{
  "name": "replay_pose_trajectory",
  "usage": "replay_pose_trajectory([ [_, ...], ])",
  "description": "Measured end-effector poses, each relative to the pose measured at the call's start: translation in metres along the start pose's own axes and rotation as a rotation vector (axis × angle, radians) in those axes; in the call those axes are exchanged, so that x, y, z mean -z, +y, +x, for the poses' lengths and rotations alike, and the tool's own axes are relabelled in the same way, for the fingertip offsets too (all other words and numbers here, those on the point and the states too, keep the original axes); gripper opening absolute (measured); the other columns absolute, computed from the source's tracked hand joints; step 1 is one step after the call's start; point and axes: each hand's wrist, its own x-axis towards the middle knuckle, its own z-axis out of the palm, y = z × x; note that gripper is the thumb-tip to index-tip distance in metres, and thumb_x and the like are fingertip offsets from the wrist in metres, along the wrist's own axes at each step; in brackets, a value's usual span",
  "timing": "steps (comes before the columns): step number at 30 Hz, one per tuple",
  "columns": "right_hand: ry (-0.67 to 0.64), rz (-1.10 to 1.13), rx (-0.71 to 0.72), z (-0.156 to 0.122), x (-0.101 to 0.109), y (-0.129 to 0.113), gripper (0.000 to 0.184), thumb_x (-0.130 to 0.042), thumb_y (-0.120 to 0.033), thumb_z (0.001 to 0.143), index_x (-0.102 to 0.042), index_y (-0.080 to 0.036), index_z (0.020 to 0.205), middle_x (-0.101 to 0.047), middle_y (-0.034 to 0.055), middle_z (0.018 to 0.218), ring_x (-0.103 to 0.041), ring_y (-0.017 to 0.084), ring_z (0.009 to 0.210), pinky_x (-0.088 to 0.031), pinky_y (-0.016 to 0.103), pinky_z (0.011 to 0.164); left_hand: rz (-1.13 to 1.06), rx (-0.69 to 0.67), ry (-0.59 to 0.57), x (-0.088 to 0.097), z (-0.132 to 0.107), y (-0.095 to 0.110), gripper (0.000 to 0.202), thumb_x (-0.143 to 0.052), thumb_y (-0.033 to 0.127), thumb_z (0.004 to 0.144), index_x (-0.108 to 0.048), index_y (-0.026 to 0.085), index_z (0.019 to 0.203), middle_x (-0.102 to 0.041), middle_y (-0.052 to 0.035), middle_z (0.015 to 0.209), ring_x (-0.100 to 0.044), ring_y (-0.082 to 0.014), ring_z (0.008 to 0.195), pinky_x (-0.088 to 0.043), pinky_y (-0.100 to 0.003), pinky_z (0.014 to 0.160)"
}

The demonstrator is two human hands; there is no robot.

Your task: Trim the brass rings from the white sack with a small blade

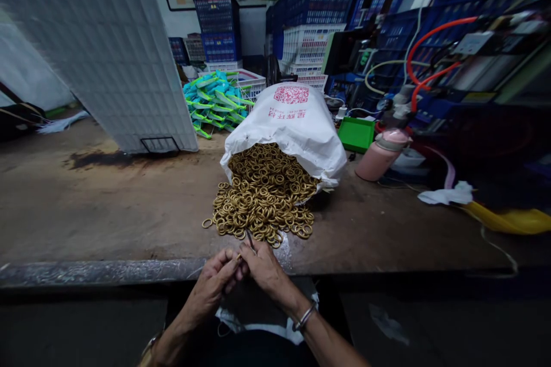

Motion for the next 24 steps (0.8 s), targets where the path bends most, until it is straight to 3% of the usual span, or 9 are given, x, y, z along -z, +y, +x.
replay_pose_trajectory([
  [4,0.055,-0.119,0.021,0.002,0.003,0.003,0.031,-0.033,-0.036,0.083,-0.045,-0.018,0.062,-0.047,-0.0039,0.048,-0.041,0.008,0.046,-0.032,0.020,0.050,-0.056,0.031,0.005,0.002,-0.003,0.000,0.034,-0.057,0.048,0.072,-0.047,0.016,0.069,-0.051,0.0018,0.063,-0.029,-0.0027,0.041,-0.017,-0.018,0.039],
  [7,0.171,-0.417,0.094,0.002,0.006,0.005,0.023,-0.034,-0.028,0.081,-0.049,-0.018,0.066,-0.051,-0.0017,0.055,-0.045,0.011,0.053,-0.032,0.021,0.053,-0.069,0.061,0.045,0.003,-0.003,0.001,0.036,-0.059,0.050,0.069,-0.045,0.017,0.070,-0.049,0.0043,0.057,-0.027,-0.0026,0.039,-0.015,-0.018,0.038],
  [9,0.144,-0.648,0.144,-0.001,0.006,0.006,0.015,-0.038,-0.018,0.075,-0.052,-0.019,0.072,-0.056,-0.0001,0.062,-0.049,0.012,0.059,-0.031,0.021,0.056,-0.051,0.040,0.054,0.005,-0.003,0.001,0.037,-0.058,0.051,0.069,-0.043,0.017,0.068,-0.048,0.0048,0.055,-0.026,-0.0024,0.038,-0.014,-0.018,0.038],
  [12,0.038,-0.865,0.140,-0.007,0.004,0.005,0.027,-0.039,-0.007,0.065,-0.055,-0.020,0.082,-0.061,0.0006,0.070,-0.053,0.013,0.065,-0.030,0.022,0.059,-0.030,-0.017,0.053,0.007,-0.002,0.000,0.036,-0.057,0.050,0.070,-0.042,0.017,0.066,-0.046,0.0049,0.055,-0.026,-0.0028,0.040,-0.015,-0.018,0.039],
  [20,-0.051,-1.107,0.105,-0.007,0.000,-0.002,0.031,-0.037,-0.005,0.065,-0.054,-0.018,0.087,-0.063,0.0035,0.071,-0.055,0.015,0.065,-0.026,0.023,0.055,0.096,-0.121,0.118,0.010,-0.009,-0.003,0.033,-0.055,0.047,0.074,-0.045,0.017,0.062,-0.045,0.0040,0.055,-0.031,-0.0049,0.043,-0.022,-0.019,0.042],
  [24,0.052,-1.237,0.026,0.002,0.008,0.002,0.031,-0.037,-0.004,0.068,-0.053,-0.017,0.091,-0.064,0.0064,0.073,-0.057,0.017,0.065,-0.023,0.025,0.054,0.022,-0.061,0.066,0.010,-0.021,-0.004,0.031,-0.054,0.044,0.076,-0.046,0.016,0.063,-0.044,0.0049,0.052,-0.027,-0.0033,0.039,-0.018,-0.019,0.039],
])
